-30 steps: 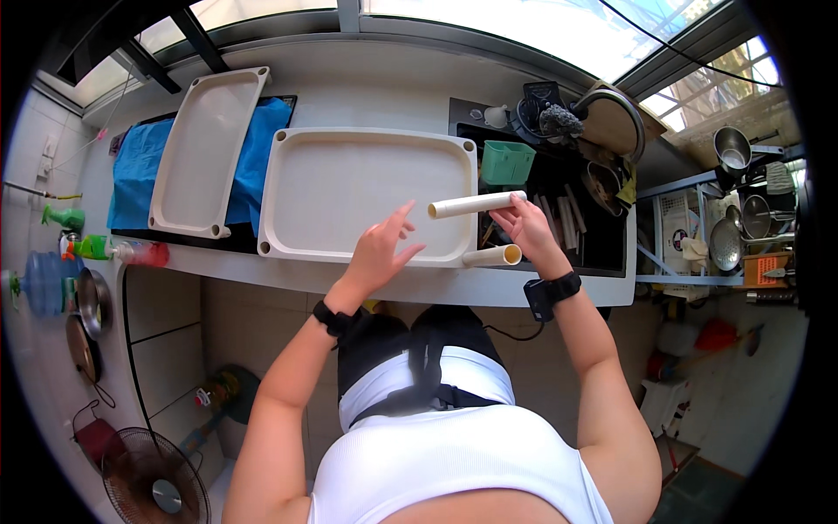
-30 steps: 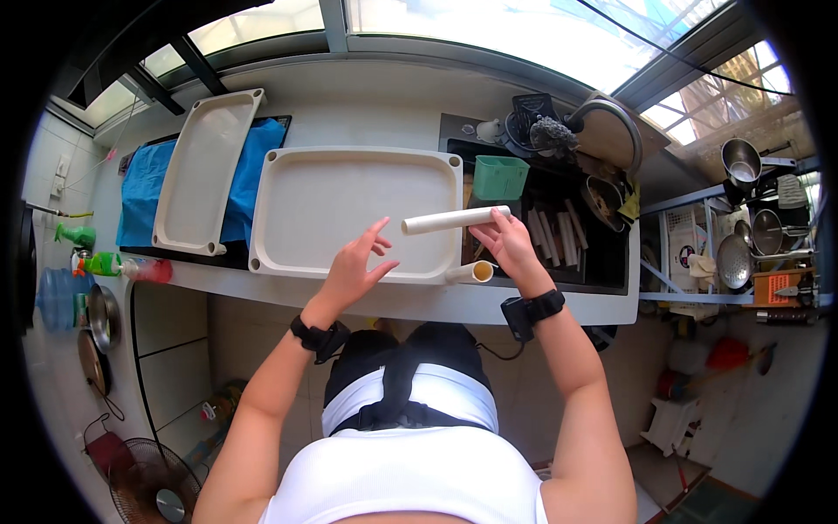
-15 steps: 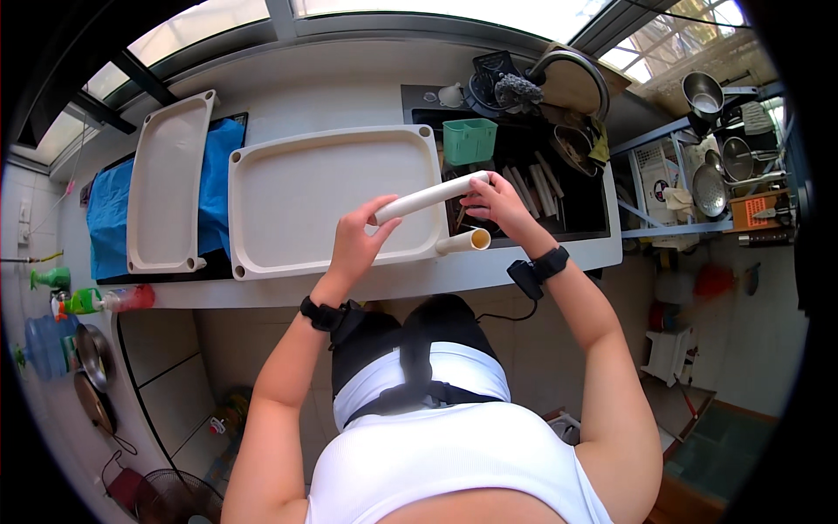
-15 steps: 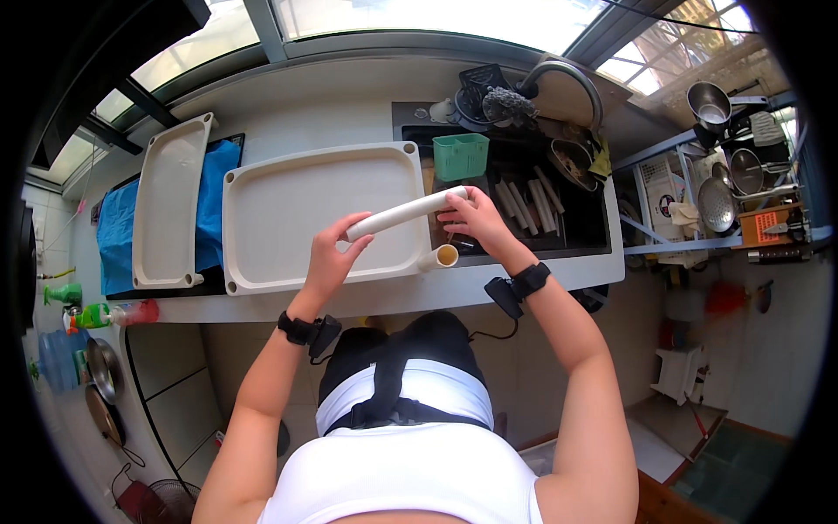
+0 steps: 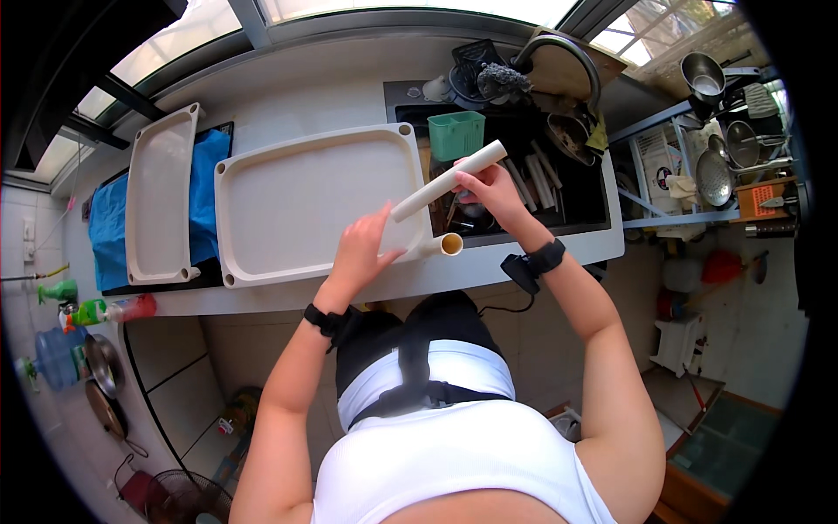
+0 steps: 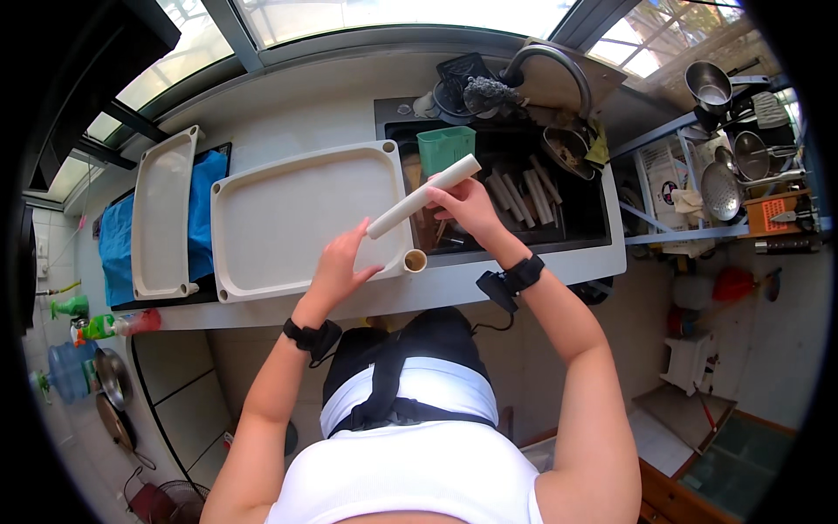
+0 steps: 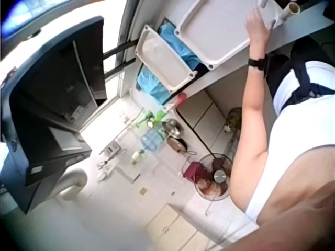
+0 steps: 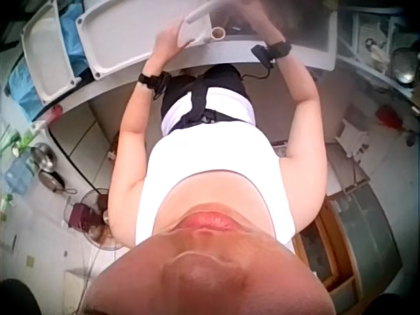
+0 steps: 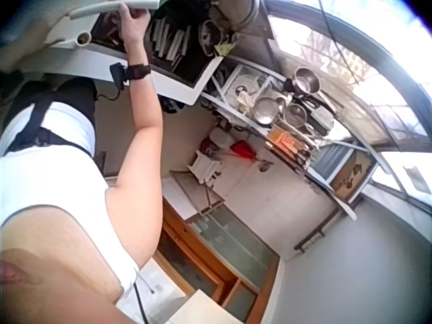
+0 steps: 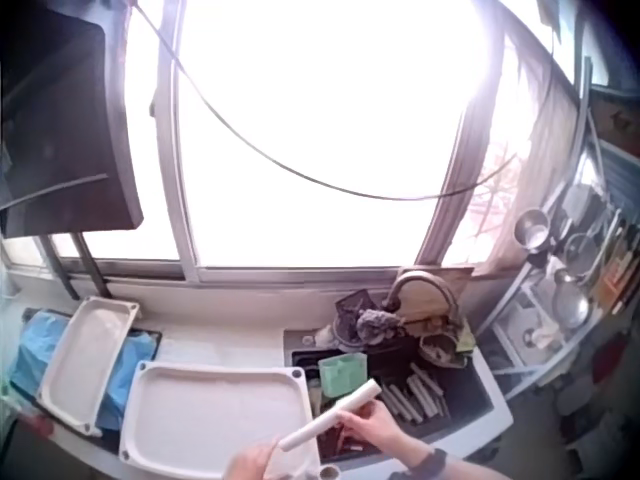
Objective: Assembling a small plastic shelf unit by inserting support tubes into the corner holes of a plastic tray base.
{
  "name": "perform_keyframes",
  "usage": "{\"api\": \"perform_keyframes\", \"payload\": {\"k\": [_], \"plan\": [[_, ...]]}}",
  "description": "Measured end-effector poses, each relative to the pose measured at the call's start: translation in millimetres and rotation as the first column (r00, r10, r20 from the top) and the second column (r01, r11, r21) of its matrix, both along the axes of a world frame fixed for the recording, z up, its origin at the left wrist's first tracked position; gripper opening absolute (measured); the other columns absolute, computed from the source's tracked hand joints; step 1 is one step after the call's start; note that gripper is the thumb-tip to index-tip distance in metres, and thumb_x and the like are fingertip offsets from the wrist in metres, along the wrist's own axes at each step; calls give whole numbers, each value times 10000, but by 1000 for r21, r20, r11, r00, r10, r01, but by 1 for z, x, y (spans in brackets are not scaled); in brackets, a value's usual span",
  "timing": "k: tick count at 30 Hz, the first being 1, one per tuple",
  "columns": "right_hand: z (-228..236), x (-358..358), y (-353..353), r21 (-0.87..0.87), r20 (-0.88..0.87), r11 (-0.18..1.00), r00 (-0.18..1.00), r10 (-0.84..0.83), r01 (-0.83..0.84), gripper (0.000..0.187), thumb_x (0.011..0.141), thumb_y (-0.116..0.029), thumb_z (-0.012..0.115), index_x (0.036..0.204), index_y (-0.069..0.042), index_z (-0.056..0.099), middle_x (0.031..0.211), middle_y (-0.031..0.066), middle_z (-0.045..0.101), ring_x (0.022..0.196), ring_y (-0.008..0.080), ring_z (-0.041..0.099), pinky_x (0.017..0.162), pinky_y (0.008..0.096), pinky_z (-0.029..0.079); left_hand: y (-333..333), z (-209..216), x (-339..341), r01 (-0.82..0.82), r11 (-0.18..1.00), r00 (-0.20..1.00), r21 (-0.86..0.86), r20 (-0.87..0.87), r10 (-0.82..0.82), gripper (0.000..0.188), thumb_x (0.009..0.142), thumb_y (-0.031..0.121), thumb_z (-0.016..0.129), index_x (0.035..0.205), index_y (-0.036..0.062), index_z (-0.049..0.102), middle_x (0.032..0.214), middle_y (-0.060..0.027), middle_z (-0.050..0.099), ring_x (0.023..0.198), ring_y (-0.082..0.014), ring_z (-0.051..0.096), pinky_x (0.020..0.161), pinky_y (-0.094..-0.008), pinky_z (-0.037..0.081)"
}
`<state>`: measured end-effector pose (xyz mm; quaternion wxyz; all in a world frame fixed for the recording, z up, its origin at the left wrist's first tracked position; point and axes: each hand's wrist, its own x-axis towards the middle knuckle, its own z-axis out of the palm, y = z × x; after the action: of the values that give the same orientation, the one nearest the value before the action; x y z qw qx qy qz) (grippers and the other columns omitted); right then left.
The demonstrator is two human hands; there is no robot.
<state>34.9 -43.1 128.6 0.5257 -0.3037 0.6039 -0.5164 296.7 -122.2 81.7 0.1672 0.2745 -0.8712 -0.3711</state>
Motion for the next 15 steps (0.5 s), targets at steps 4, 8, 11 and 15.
{"api": "perform_keyframes", "payload": {"k": [4, 8, 11, 15], "plan": [[-17, -29, -10, -202, -247, 975, 959, -143, 93, 280, 872, -99, 716, 1127, -35, 622, 1060, 52, 650, 933, 108, 633, 755, 252, 552, 10, -23, 23, 12, 988, 941, -157, 335, 41, 952, 705, 285, 829, 1480, 95, 311, 1470, -161, 374, 1358, -383, 343, 1078, -528, 321], [-8, -32, -37, -369, -407, 929, 900, -154, -8, 293, 847, -35, 721, 1125, -44, 628, 1068, 17, 649, 971, 103, 618, 759, 249, 545, 17, -36, 44, 22, 987, 860, -161, 506, 64, 1029, 685, 278, 843, 1503, 91, 248, 1565, -142, 218, 1436, -391, 205, 1118, -614, 221], [-4, -36, -57, -380, -458, 923, 880, -128, -63, 291, 848, -46, 720, 1126, -65, 636, 1074, 16, 657, 956, 117, 633, 752, 261, 548, 19, -43, 48, -9, 974, 842, -226, 524, 129, 1033, 679, 246, 844, 1507, 101, 244, 1575, -134, 203, 1445, -382, 193, 1134, -615, 189], [-6, -39, -82, -414, -560, 906, 809, -176, -89, 294, 848, -56, 719, 1130, -73, 636, 1040, 37, 672, 925, 142, 660, 738, 273, 555, 15, -46, 53, -28, 966, 806, -258, 566, 174, 1012, 686, 215, 832, 1508, 114, 252, 1579, -112, 207, 1448, -361, 200, 1131, -621, 190]]}}
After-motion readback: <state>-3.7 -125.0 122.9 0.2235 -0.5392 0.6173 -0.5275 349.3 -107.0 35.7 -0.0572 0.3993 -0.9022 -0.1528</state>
